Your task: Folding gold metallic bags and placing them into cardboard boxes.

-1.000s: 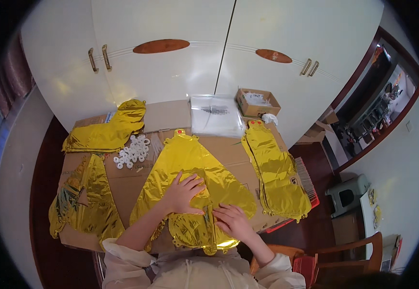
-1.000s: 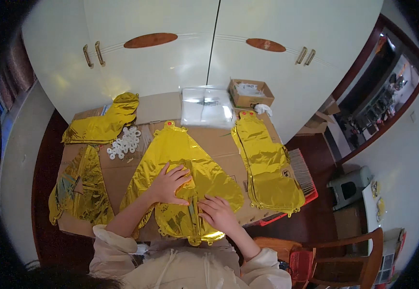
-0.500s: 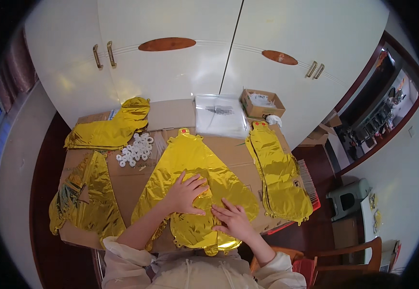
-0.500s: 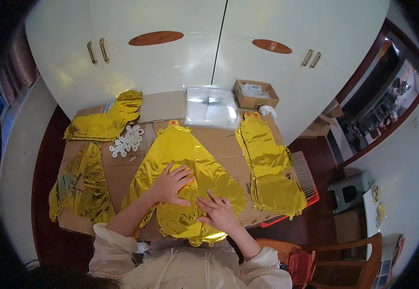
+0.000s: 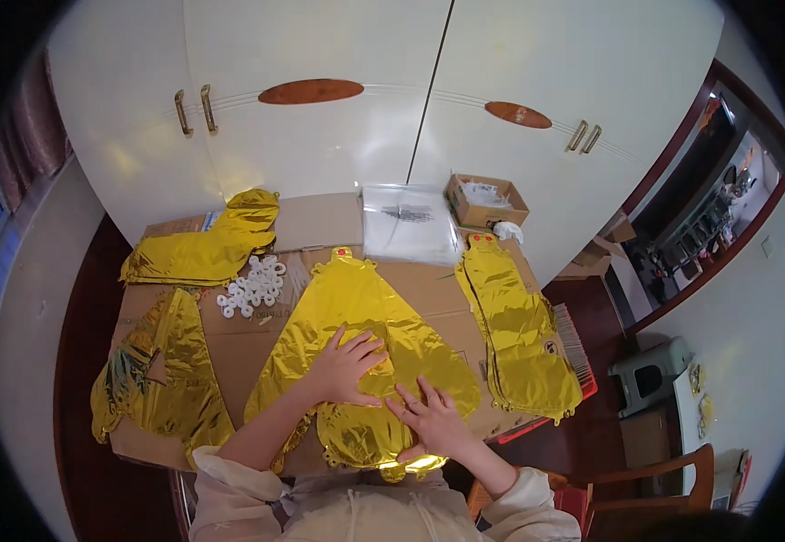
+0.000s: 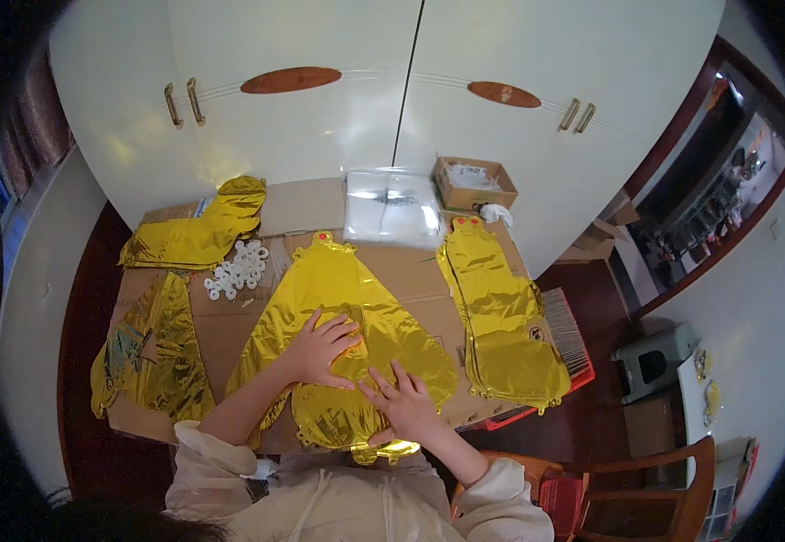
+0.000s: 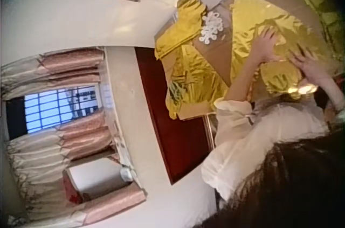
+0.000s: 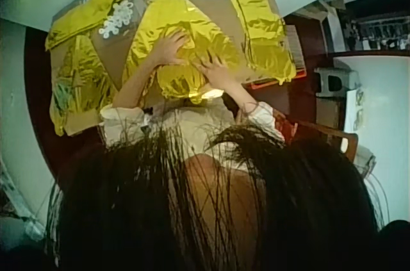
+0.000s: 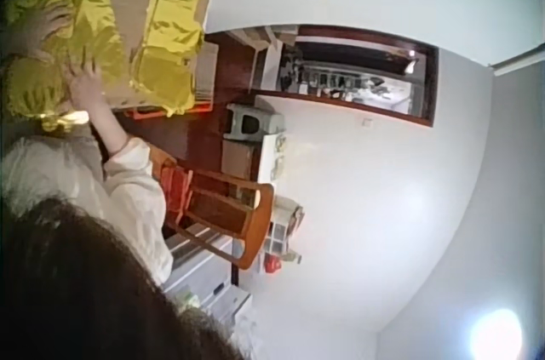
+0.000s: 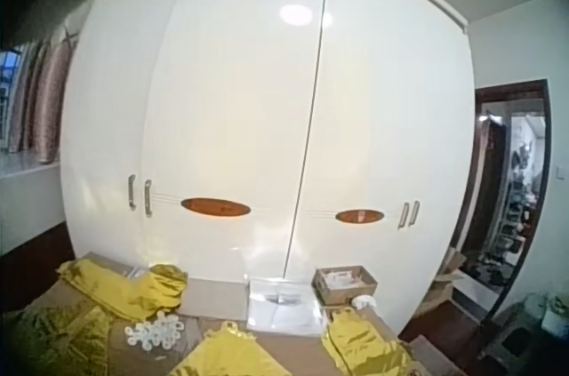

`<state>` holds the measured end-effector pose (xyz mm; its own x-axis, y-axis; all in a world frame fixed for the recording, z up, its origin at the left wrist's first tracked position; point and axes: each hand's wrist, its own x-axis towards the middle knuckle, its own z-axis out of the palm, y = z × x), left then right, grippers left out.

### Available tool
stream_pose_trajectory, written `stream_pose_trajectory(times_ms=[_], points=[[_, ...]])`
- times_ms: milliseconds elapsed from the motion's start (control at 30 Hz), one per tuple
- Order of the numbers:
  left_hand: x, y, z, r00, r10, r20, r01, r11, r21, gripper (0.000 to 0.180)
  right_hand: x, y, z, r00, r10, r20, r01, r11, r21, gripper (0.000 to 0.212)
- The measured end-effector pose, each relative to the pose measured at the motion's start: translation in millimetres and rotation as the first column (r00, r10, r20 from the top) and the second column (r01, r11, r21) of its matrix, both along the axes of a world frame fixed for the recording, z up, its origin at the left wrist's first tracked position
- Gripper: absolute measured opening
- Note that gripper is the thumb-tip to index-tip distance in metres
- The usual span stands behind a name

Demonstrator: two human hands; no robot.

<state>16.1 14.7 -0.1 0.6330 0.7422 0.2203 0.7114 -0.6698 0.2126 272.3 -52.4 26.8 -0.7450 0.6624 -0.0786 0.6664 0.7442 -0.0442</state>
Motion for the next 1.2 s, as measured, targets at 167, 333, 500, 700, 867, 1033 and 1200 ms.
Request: stream_pose_trajectory(times_ms=[167, 333, 500, 700, 867, 1033, 1200], points=[[0.2, 0.5, 3.6, 1.000, -0.003, -0.007, 0.003, 1.000, -0.018, 0.091, -3.2, -2.2, 7.3, 0.998, 0.009, 0.056, -0.006, 0.999, -0.051, 0.117], [-0.8, 1.6, 1.8, 1.000, -0.010, -0.001, 0.010, 1.000, -0.018, 0.092, 9.4, -8.7, 11.4, 0.988, -0.003, -0.155, -0.001, 1.000, -0.025, 0.103], [-0.4, 0.9, 1.4, 1.000, -0.007, 0.003, 0.007, 1.000, -0.028, 0.092, 45.3, -84.4, -29.0, 0.513, -0.497, -0.700, 0.472, 0.844, -0.253, 0.052], [0.1, 1.2, 2.5, 1.000, -0.012, 0.019, 0.012, 1.000, -0.025, 0.093, 23.2, -123.5, -50.1, -0.324, -0.906, -0.271, -0.042, 0.300, -0.953, 0.011], [-1.2, -1.4, 4.7, 1.000, 0.000, 0.003, 0.000, 1.000, -0.028, 0.093, 16.7, -123.5, -43.7, 0.226, -0.734, -0.640, 0.394, 0.670, -0.630, 0.014], [0.4, 1.5, 2.9, 1.000, -0.006, -0.005, 0.006, 1.000, -0.027, 0.093, -3.7, -103.6, -3.7, 0.654, -0.241, -0.717, 0.185, 0.970, -0.158, 0.023], [-0.1, 0.4, 2.3, 1.000, -0.006, 0.004, 0.006, 1.000, -0.023, 0.092, -21.4, -89.6, -11.9, 0.753, -0.073, -0.654, 0.015, 0.995, -0.094, 0.019]])
